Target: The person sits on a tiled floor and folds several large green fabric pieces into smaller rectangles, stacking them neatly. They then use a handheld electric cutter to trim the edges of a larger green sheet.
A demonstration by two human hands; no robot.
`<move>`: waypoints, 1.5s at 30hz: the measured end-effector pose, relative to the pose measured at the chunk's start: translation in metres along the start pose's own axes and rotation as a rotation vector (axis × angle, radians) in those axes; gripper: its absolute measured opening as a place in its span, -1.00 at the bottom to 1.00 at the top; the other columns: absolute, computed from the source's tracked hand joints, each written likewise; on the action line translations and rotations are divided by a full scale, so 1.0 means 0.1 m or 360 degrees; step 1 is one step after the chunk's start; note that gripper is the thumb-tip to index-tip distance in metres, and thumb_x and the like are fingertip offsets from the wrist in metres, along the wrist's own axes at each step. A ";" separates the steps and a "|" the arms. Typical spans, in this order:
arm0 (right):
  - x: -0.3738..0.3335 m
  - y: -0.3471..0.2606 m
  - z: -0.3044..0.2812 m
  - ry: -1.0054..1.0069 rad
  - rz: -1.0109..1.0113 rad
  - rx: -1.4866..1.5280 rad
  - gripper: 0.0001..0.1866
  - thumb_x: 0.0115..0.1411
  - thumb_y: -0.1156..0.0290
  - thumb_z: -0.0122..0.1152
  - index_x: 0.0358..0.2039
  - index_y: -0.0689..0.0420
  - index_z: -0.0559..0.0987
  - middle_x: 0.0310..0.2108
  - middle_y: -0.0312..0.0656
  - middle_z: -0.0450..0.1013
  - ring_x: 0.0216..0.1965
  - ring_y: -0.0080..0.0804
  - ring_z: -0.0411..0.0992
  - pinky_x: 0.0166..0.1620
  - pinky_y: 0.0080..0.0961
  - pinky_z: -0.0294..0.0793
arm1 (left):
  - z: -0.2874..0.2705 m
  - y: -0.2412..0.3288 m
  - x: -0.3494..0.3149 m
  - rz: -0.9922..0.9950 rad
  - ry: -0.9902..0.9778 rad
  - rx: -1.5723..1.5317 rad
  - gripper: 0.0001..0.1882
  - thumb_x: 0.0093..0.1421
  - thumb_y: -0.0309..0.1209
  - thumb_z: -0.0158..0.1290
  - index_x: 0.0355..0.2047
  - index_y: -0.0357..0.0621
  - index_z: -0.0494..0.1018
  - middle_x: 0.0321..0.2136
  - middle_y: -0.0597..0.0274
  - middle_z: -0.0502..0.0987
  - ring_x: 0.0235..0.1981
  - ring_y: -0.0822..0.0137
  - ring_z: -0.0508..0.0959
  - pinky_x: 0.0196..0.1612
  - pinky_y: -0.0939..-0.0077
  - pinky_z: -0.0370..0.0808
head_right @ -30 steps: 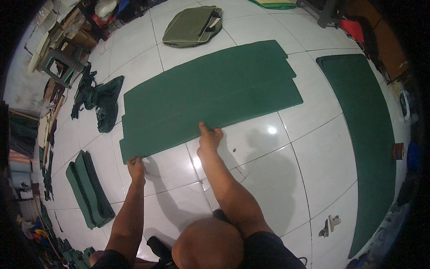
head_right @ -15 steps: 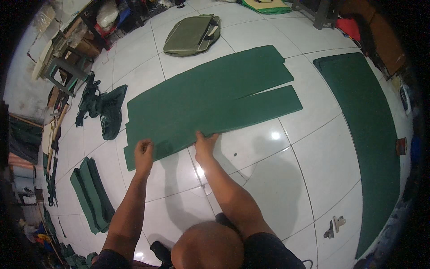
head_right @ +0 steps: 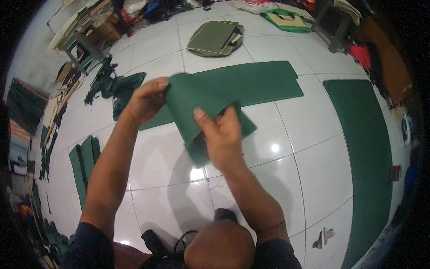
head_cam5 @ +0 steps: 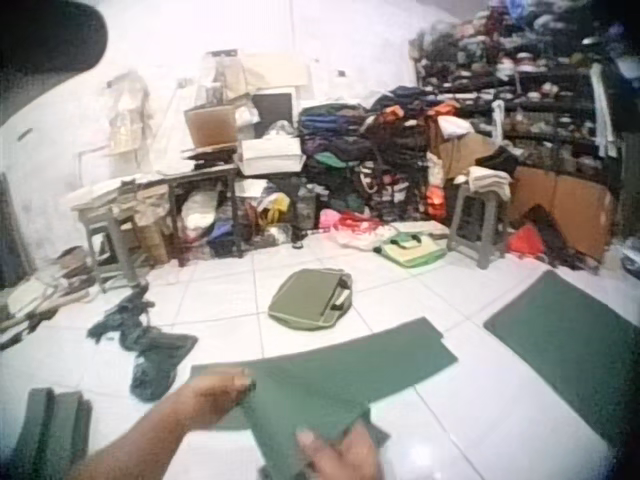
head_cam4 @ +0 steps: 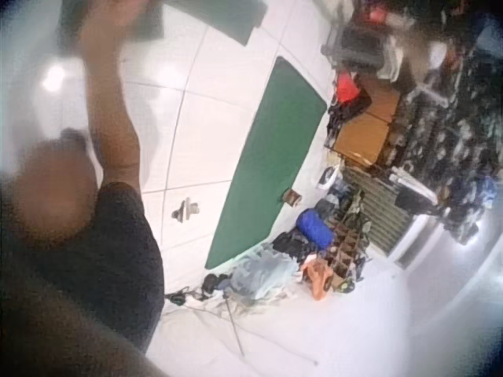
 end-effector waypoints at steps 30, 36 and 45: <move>-0.30 -1.29 3.57 -0.1055 -0.0250 -0.0585 -0.64 0.21 0.25 0.23 -0.10 0.26 0.56 -0.23 -0.15 0.55 -0.21 -0.35 0.51 -0.04 -0.38 0.46 | -0.17 2.92 -2.76 0.1550 0.0886 0.0257 -0.60 0.29 -0.16 0.17 -0.01 -0.17 0.48 -0.19 0.26 0.57 -0.17 0.46 0.56 -0.09 0.54 0.53; -0.60 -1.32 3.77 -0.1090 -0.0801 -0.1400 -0.36 0.18 -0.03 0.30 -0.02 0.35 0.52 -0.21 0.00 0.54 -0.06 -0.19 0.51 0.09 -0.32 0.44 | -0.32 2.97 -3.13 0.1634 0.0974 0.0612 -0.50 0.31 -0.11 0.10 0.11 -0.13 0.32 -0.07 0.13 0.49 -0.08 0.29 0.51 0.02 0.29 0.45; -0.85 -0.24 4.05 -0.1278 -0.0431 -0.0436 -0.22 0.12 0.07 0.42 0.17 0.28 0.30 -0.03 0.06 0.44 0.02 -0.09 0.47 0.12 -0.25 0.48 | -0.34 2.97 -3.64 0.1842 0.1247 0.0475 -0.70 0.37 -0.26 0.07 -0.06 -0.27 0.46 -0.28 0.25 0.55 -0.27 0.49 0.48 -0.19 0.62 0.43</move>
Point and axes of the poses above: each hand's wrist, its own x-axis towards the middle knuckle, its own z-axis out of the palm, y = z × x, the point moved 4 cm from there along x, towards the middle knuckle
